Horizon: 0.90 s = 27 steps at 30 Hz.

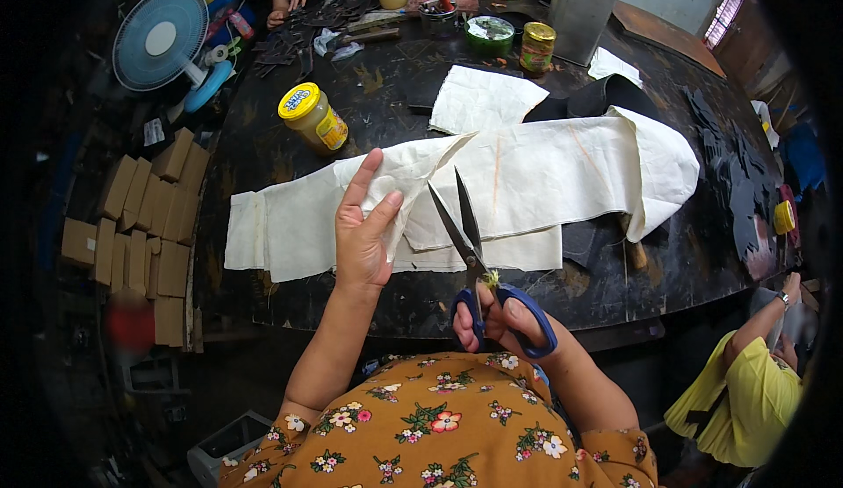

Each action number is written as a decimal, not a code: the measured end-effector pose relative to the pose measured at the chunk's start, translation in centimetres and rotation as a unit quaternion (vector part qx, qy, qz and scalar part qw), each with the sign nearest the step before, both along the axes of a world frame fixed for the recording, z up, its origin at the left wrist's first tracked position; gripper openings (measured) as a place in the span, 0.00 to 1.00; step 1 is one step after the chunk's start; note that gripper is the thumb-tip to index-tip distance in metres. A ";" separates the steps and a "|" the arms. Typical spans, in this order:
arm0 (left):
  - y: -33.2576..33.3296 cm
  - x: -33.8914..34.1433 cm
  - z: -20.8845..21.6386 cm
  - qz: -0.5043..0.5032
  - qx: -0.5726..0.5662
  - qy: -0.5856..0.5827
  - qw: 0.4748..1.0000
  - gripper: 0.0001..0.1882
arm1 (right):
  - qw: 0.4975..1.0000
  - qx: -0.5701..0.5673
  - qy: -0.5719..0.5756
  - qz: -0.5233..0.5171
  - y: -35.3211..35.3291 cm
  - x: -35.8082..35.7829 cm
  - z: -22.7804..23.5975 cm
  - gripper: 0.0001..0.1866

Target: The person unfolds a stack of white fabric on a worktable and uses scissors to cut the fabric into multiple rectangular pieces. The person repeatedly aligns, cuts, and separates the fabric pieces throughout the clip.

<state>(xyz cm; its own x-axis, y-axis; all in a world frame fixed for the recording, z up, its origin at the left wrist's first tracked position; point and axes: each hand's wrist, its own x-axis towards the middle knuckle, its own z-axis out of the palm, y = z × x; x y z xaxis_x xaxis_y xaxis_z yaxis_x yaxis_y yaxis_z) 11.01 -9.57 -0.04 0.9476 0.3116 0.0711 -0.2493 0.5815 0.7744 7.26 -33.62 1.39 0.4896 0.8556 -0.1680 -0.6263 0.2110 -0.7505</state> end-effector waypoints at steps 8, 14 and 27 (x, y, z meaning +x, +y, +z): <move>-0.4 -0.9 -0.5 -0.023 0.093 0.012 0.995 0.33 | 0.997 0.060 0.047 -0.016 0.2 0.3 -1.2 0.44; -0.5 -3.7 -2.9 -0.059 0.156 0.072 0.983 0.33 | 0.967 0.152 0.178 -0.103 0.3 0.6 -2.6 0.48; -0.5 -6.7 -5.2 -0.126 0.159 0.122 0.971 0.36 | 0.950 0.059 0.264 -0.155 -1.0 -1.9 -4.1 0.31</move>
<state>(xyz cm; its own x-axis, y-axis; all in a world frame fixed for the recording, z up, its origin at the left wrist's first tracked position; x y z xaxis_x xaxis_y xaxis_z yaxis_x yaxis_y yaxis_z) 4.28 -10.06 -5.19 0.9916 0.0664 -0.1109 0.0840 0.3213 0.9432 5.37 -34.66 -2.74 0.5959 0.7117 -0.3720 -0.8025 0.5109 -0.3081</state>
